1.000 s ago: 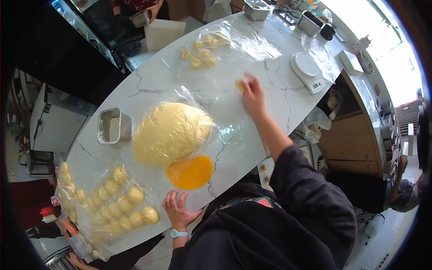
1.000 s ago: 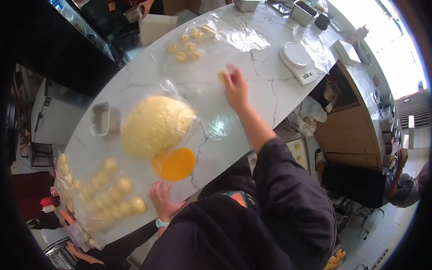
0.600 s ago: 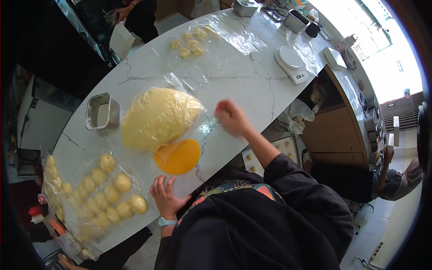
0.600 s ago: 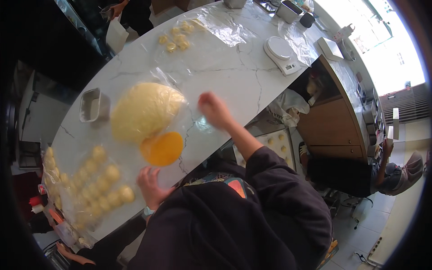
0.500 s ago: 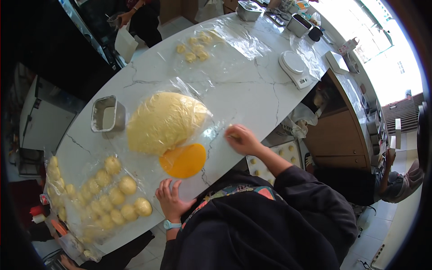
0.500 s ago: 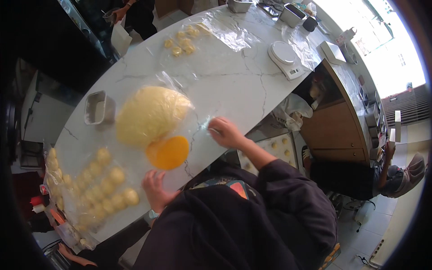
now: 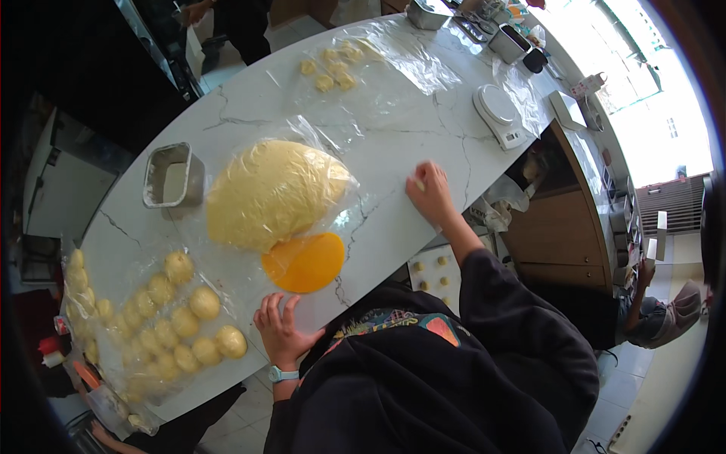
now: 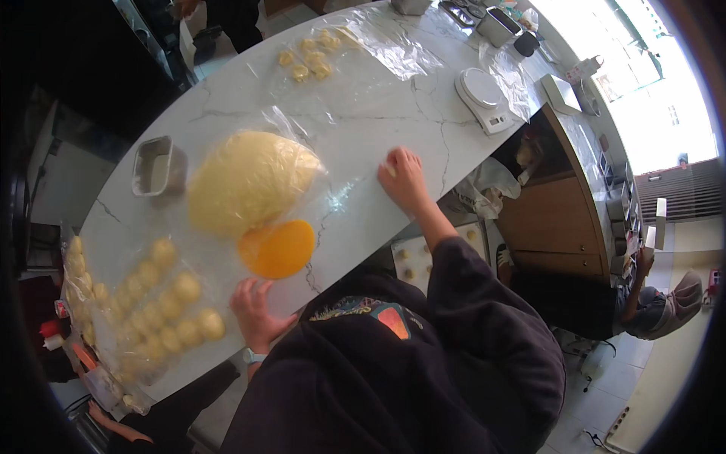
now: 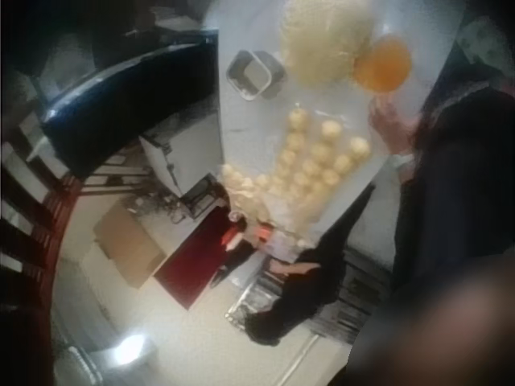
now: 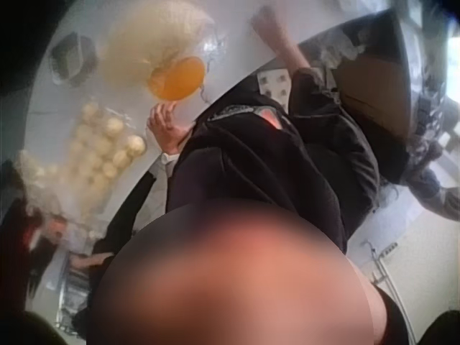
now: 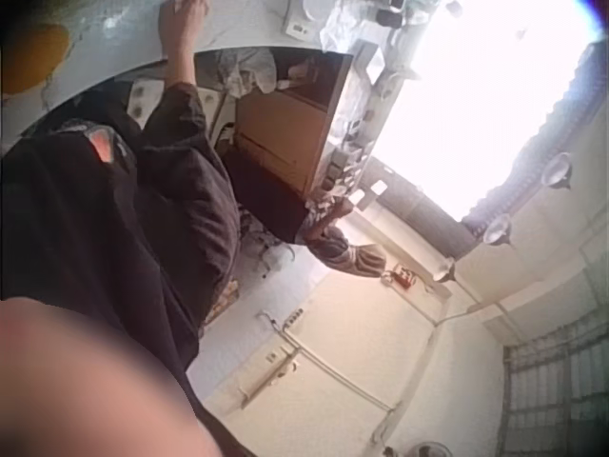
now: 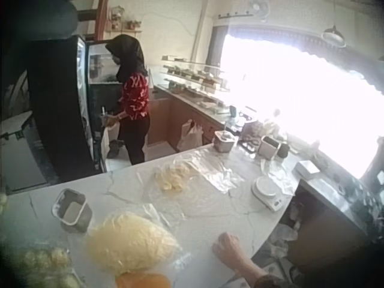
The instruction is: The person places small dough pieces onto a baking tray, shakes the tray to distribute flour, and portions more dough using a scraper and a digital scale.
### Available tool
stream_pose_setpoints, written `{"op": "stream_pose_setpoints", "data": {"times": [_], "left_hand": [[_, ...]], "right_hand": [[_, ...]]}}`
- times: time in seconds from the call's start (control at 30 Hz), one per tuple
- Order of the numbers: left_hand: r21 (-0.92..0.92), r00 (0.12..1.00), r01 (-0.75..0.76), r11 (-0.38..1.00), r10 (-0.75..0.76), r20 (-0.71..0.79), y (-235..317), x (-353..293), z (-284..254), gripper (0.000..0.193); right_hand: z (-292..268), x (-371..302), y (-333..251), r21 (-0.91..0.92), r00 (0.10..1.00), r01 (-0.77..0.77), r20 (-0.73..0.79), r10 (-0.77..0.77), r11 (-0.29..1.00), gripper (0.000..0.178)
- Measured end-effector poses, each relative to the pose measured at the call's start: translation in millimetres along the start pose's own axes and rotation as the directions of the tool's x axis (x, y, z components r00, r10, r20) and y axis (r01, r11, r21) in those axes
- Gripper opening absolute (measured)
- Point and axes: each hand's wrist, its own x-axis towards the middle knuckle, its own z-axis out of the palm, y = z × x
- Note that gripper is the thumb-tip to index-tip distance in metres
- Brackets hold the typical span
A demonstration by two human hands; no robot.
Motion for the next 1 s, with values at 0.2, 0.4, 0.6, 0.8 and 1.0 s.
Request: {"op": "stream_pose_setpoints", "data": {"times": [0.2, 0.4, 0.6, 0.8, 1.0], "left_hand": [[0.028, 1.000, 0.002, 1.000, -0.001, -0.028, -5, 2, 7, 0.081], [0.011, 1.000, -0.027, 1.000, 0.027, -0.007, 0, 8, 4, 0.081], [0.051, 1.000, 0.011, 0.999, -0.010, -0.015, 3, 0, 6, 0.081], [0.035, 1.000, 0.005, 0.999, -0.005, -0.023, 9, 1, 9, 0.081], [0.040, 0.999, -0.018, 0.999, 0.019, -0.030, 8, 1, 11, 0.081]], "right_hand": [[38, 0, -46, 0.303, 0.979, -0.098, 0.202, 0.037, 0.948, 0.015], [0, 23, 8, -0.021, 0.993, 0.109, -0.033, -0.109, 0.994, 0.014], [30, -17, -56, 0.228, 0.990, 0.065, 0.111, -0.092, 0.972, 0.028], [-19, -16, -16, 0.397, 0.994, -0.082, 0.098, 0.047, 0.914, 0.044], [17, -6, -18, 0.761, 0.949, -0.307, 0.290, 0.124, 0.572, 0.032]]}}
